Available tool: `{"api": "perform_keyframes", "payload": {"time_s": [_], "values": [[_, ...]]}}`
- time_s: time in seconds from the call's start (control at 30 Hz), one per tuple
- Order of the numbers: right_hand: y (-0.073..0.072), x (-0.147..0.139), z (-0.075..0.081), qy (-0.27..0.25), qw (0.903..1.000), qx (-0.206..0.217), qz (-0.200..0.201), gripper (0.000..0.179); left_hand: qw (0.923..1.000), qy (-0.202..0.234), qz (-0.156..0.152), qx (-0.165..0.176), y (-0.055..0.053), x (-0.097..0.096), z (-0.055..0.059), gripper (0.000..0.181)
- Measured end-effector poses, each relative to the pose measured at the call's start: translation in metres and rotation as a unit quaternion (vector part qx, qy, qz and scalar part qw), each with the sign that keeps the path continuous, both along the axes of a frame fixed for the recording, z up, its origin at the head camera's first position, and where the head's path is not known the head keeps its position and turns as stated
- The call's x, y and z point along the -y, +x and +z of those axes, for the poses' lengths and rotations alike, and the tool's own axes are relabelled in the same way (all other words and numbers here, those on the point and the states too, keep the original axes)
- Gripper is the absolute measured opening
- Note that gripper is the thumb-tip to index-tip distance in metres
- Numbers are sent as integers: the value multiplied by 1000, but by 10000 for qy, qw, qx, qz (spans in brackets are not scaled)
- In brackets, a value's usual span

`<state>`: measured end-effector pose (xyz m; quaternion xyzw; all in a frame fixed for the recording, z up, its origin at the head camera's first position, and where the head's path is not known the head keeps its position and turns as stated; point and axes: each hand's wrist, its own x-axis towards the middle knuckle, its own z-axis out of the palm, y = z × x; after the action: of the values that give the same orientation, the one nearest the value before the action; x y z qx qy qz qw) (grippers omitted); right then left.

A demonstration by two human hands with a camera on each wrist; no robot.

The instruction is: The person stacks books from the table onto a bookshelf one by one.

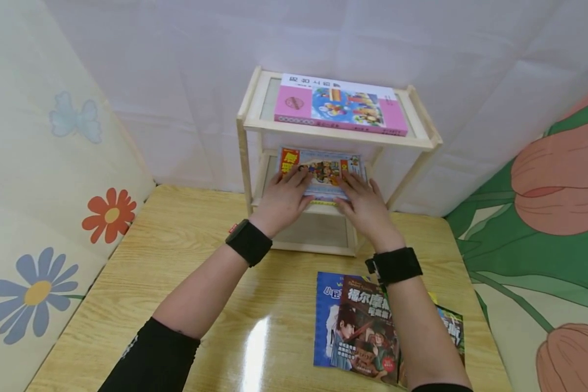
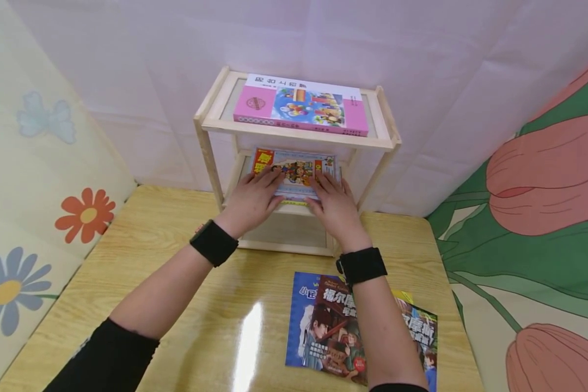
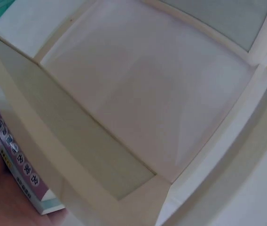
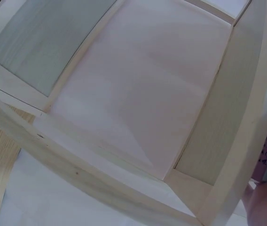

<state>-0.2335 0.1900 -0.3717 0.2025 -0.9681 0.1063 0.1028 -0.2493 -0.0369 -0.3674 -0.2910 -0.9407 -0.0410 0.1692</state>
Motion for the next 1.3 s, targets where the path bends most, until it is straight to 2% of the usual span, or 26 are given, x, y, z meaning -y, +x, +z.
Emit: {"api": "perform_keyframes", "payload": {"time_s": [0.53,0.87,1.1,1.3], "values": [[3,2,-4,141,9994,-288,-102,61,9999,47,-4,-155,2,0,-6,55],[15,13,-10,-75,9956,-840,-408,60,9975,388,-99,-577,4,1,-15,48],[32,10,-15,-106,9979,-477,-421,67,9977,508,-74,-437,7,5,-16,47],[59,3,-17,-148,9987,-282,-406,70,9993,371,-8,-106,14,9,-14,57]]}}
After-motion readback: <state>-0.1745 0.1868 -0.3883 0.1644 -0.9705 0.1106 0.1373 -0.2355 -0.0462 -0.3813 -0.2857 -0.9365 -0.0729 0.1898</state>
